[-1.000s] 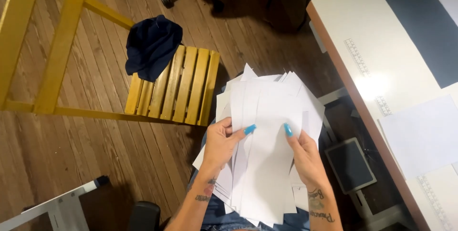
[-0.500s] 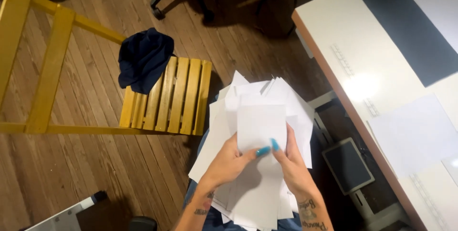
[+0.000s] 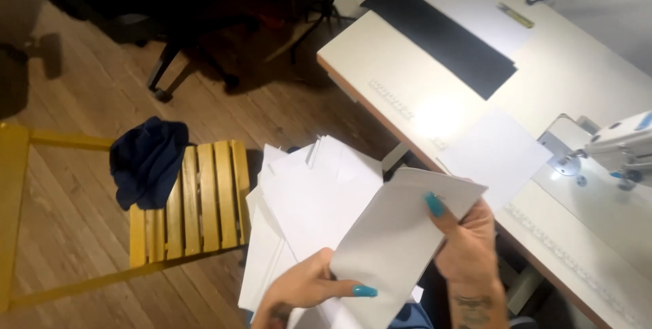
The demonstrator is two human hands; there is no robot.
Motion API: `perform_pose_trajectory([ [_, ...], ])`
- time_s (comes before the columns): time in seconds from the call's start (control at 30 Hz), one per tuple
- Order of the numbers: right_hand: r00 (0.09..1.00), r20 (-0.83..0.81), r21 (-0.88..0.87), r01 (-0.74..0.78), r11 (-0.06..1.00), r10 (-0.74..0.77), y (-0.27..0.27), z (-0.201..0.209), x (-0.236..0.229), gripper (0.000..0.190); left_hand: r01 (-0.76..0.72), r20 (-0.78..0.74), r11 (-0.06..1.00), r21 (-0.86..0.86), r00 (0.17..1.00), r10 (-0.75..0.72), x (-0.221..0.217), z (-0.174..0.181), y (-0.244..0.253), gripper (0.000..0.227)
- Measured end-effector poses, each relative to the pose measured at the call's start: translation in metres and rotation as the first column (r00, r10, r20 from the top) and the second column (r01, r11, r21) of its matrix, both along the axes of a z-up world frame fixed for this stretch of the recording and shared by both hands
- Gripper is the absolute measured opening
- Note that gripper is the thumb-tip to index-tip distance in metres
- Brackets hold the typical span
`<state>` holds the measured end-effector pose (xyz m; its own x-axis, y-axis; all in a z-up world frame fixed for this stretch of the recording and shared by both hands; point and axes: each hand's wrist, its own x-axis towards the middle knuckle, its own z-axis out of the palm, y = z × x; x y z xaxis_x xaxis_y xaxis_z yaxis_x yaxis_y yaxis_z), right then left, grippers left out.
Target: The person sits at a desk and sorts through a stack of white paper sheets, folding some of them and placing them into separate piles on the desk and a nearby yellow chair. The person handles the papers by hand, organizing them into distinct groups.
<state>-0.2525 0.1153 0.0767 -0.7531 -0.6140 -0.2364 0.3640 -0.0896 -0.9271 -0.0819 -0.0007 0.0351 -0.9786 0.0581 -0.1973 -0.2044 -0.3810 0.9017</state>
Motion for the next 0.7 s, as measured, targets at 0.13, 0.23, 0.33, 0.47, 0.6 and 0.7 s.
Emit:
perform_pose_trajectory([
  [0.13,0.930,-0.085,0.678,-0.209,0.705,0.358,0.028,0.038,-0.029,0.039,0.191,0.105,0.827,-0.529,0.982,-0.160,0.003,0.049,-0.034,0.022],
  [0.23,0.592,-0.634,0.505,-0.171,0.846,0.498,0.068,0.042,-0.036,0.019,0.322,0.385,0.607,-0.726,0.922,-0.028,0.012,0.091,-0.063,0.018],
  [0.33,0.629,-0.683,0.410,-0.090,0.908,0.371,0.080,0.010,-0.046,0.020,0.301,0.455,0.522,-0.798,0.869,0.194,0.033,0.107,-0.074,0.029],
  [0.47,0.859,-0.254,0.506,-0.274,0.818,0.445,0.034,-0.025,-0.023,0.020,0.147,0.274,0.416,-0.898,0.924,0.266,0.057,0.044,-0.088,0.010],
  [0.6,0.764,-0.575,0.361,-0.083,0.929,0.291,0.036,-0.027,-0.004,0.019,-0.199,0.051,0.374,-0.906,0.825,0.563,0.089,0.069,-0.069,0.020],
  [0.7,0.794,-0.589,0.184,-0.050,0.982,0.151,0.044,-0.007,-0.001,0.028,-0.477,-0.219,0.291,-0.830,0.757,0.616,0.109,0.084,-0.061,0.022],
])
